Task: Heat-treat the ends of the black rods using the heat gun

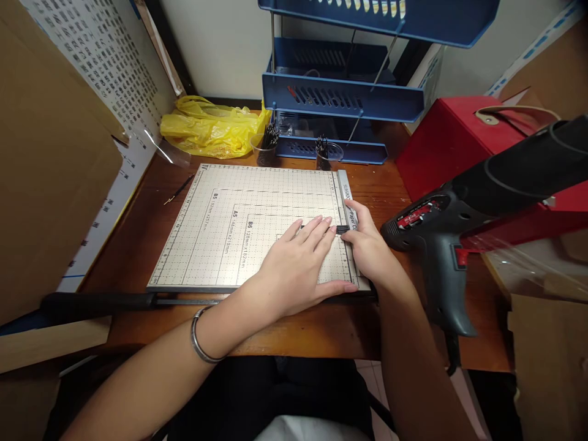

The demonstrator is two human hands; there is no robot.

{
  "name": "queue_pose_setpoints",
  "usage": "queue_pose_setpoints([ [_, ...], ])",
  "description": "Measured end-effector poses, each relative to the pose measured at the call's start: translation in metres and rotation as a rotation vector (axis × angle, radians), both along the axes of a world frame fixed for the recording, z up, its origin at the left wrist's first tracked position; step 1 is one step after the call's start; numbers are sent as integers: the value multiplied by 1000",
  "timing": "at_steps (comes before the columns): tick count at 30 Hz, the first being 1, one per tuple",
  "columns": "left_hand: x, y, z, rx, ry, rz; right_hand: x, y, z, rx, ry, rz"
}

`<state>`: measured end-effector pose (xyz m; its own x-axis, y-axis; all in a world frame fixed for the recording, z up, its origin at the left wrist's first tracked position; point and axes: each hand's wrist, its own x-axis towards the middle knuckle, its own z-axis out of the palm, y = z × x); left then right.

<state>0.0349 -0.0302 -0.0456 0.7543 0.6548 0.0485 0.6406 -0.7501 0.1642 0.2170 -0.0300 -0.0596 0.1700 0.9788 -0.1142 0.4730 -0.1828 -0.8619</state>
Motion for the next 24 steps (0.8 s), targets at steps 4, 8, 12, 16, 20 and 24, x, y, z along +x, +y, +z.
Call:
queue_pose_setpoints([
  [4,0,0,0,-7,12,4,0,0,0,-2,6,-14],
  [8,0,0,-1,10,7,1,-1,0,2,-27,23,-28],
  [12,0,0,-3,34,-19,-7,-2,0,2,0,-5,-4],
  [16,0,0,-4,53,-25,-7,-1,-1,0,41,-33,26],
  [20,0,0,-4,51,-17,-11,0,-1,-3,74,-49,35],
  [24,0,0,-3,45,-15,-11,-1,0,-3,82,-68,35],
])
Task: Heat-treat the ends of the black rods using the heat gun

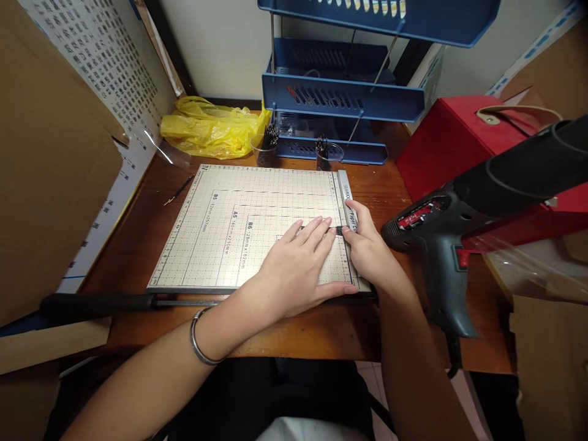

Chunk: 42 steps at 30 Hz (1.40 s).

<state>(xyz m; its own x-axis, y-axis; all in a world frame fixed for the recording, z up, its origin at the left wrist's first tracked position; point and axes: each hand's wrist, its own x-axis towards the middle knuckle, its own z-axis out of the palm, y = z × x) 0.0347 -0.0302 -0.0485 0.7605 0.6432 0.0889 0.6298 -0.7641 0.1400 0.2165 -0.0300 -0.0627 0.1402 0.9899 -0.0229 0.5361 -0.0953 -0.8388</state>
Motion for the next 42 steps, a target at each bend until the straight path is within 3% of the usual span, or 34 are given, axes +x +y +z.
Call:
queue_pose_setpoints([
  [10,0,0,1,-21,1,6,-2,-1,2,-20,6,-17],
  [18,0,0,2,-34,12,8,-8,2,2,-75,32,-225],
  [31,-1,0,-1,2,-24,4,-6,-1,6,-21,-79,-97],
  [42,-1,-1,0,-2,-45,5,-7,-1,8,-30,-88,-88],
])
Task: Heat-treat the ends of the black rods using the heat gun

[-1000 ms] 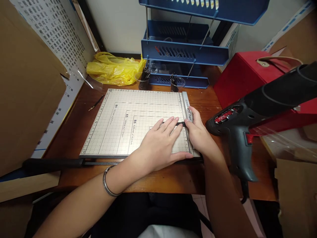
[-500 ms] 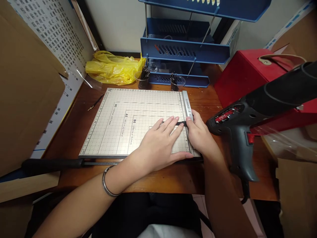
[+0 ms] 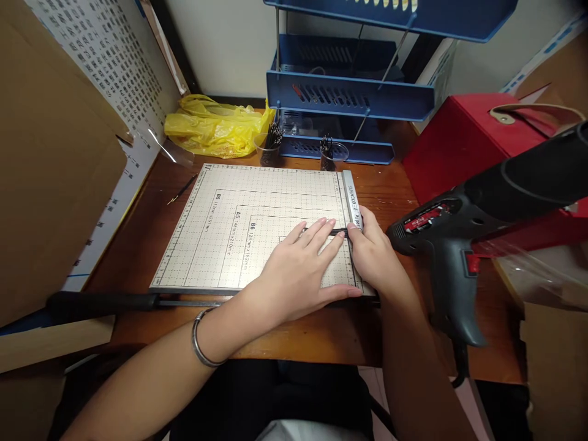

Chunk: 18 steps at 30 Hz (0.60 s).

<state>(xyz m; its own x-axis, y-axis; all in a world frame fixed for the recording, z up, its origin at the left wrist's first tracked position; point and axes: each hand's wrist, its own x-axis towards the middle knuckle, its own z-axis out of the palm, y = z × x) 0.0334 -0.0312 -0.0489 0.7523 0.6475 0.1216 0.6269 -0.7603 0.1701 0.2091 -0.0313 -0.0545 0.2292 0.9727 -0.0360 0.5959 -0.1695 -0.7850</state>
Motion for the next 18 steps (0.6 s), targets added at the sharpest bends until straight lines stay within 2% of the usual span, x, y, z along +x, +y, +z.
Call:
queue_pose_setpoints([
  [18,0,0,0,3,2,-9,-1,0,0,-4,32,-35],
])
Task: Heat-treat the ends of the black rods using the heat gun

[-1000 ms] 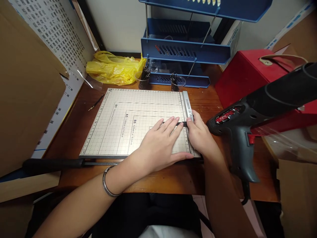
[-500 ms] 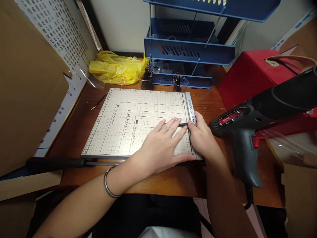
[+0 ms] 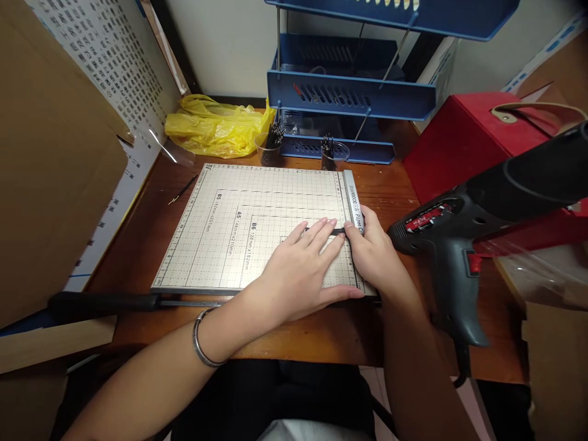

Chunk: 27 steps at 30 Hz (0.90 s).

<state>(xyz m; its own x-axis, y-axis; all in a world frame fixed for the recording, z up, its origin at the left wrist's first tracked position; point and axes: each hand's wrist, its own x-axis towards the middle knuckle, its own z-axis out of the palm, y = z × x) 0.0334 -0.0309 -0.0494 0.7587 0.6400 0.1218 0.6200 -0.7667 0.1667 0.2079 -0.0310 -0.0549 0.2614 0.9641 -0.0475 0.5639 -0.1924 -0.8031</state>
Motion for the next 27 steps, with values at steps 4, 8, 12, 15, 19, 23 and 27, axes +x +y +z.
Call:
queue_pose_setpoints([
  [4,0,0,1,-4,6,-4,0,0,0,-3,-23,7],
  [8,0,0,2,-16,17,1,-1,0,2,-19,-30,8],
  [12,0,0,1,0,5,0,-1,0,2,-41,-36,-19],
  [15,0,0,-1,6,-8,-1,-1,0,1,-41,-44,-16],
  [19,0,0,-1,-4,-1,1,0,1,1,-35,-49,-5],
  [23,0,-1,1,-14,14,3,1,1,1,-42,-57,-6],
  [27,0,-1,2,-15,10,4,1,1,2,-48,-57,-4],
])
